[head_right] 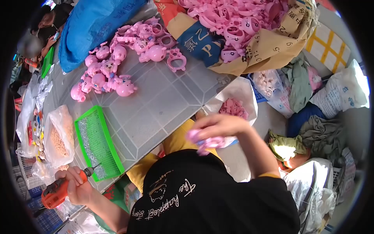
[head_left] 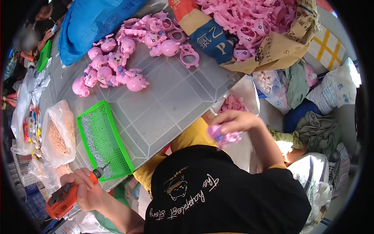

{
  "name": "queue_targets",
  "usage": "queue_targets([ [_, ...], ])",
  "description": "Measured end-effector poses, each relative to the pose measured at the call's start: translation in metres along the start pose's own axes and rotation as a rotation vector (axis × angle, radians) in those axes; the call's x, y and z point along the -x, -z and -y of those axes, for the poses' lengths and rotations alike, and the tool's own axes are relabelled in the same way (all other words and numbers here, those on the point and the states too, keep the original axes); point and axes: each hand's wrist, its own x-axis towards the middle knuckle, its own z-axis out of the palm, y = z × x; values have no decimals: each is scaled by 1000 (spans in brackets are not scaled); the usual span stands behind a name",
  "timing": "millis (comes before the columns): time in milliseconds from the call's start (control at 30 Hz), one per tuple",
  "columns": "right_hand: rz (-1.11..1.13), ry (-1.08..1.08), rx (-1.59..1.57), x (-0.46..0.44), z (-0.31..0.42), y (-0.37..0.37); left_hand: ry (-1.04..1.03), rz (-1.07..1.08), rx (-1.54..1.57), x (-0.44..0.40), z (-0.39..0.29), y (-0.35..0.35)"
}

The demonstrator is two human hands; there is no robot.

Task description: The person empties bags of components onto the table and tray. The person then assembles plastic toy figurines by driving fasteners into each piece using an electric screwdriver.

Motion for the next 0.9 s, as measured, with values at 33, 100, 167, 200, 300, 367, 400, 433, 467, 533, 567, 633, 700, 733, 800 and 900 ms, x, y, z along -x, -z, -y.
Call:
queue_targets([
  [33, -295, -87, 177, 19, -5, 9, 8, -12, -15, 3, 1, 4],
  [100, -733, -447, 237, 35, -27, 44, -4, -27, -39, 5, 5, 10],
  [167, -927, -325, 581, 49, -102, 97, -5, -35, -59, 7, 9, 12],
  [200, -994, -351, 594, 52, -130, 120, 3, -33, -57, 7, 9, 11],
  [300, -911, -769, 790, 38, -161, 143, 17, -22, -50, 8, 11, 7],
  [367, -989, -837, 1035, 13, -182, 147, 18, -13, -33, 13, 11, 15],
  [400, -994, -644, 972, -8, -196, 162, 2, 18, -17, 15, 12, 15],
  [433, -975, -460, 903, -29, -211, 177, 18, -11, -21, 16, 11, 15],
  [467, -946, -337, 822, -52, -213, 184, 30, -42, -27, 18, 11, 15],
  [533, -896, -285, 678, -93, -209, 185, 35, -35, -45, 20, 10, 15],
  [567, -880, -294, 617, -109, -205, 183, 37, -54, -54, 22, 9, 14],
  [633, -861, -335, 531, -129, -199, 180, 43, -98, -71, 26, 7, 10],
  [700, -842, -359, 451, -138, -197, 175, 39, -104, -83, 31, 6, 11],
  [733, -833, -365, 412, -141, -198, 171, 41, -108, -96, 33, 5, 10],
  [800, -826, -371, 336, -140, -199, 163, 46, -157, -100, 37, 6, 8],
  [900, -807, -413, 206, -118, -195, 146, 62, -43, -69, 36, 4, 30],
])
